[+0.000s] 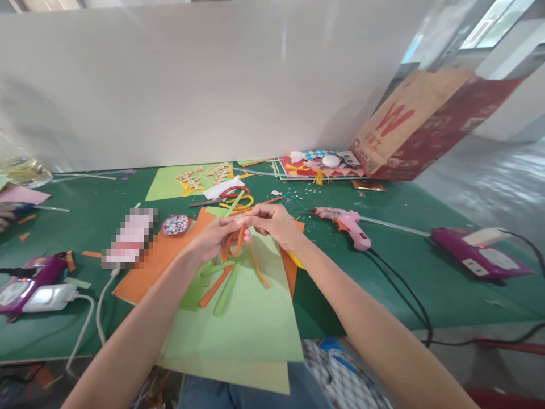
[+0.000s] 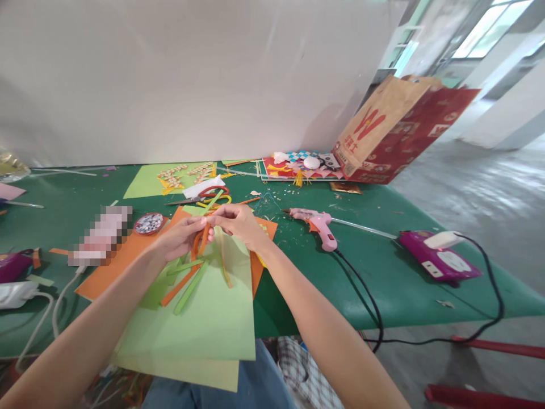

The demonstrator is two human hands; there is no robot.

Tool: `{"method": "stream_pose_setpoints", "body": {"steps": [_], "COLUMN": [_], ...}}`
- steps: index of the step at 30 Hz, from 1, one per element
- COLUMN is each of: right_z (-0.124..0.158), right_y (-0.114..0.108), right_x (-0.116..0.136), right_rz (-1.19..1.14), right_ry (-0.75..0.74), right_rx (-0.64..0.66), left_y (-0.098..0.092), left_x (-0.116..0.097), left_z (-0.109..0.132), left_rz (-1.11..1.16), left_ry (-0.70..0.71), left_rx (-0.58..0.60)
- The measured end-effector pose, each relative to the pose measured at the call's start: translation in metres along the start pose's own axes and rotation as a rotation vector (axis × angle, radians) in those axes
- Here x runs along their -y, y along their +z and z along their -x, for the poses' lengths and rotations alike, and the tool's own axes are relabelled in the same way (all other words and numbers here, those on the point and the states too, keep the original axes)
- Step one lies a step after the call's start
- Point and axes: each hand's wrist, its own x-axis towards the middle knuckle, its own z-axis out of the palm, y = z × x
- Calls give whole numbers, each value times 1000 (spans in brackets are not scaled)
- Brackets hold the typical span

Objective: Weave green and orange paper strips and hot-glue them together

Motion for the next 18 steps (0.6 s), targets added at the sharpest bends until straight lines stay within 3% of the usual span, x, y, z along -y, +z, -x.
{"method": "stream_pose_setpoints", "body": {"steps": [18], "right_z": [-1], "right_y": [0], "right_x": [-2], "right_rz": [-2], "right_ry": [-7], "right_rx": [-11], "left_y": [-5], "left_x": [4], "left_z": [-2], "left_rz": [-36], "left_ry": [8], "left_rx": [-19]}}
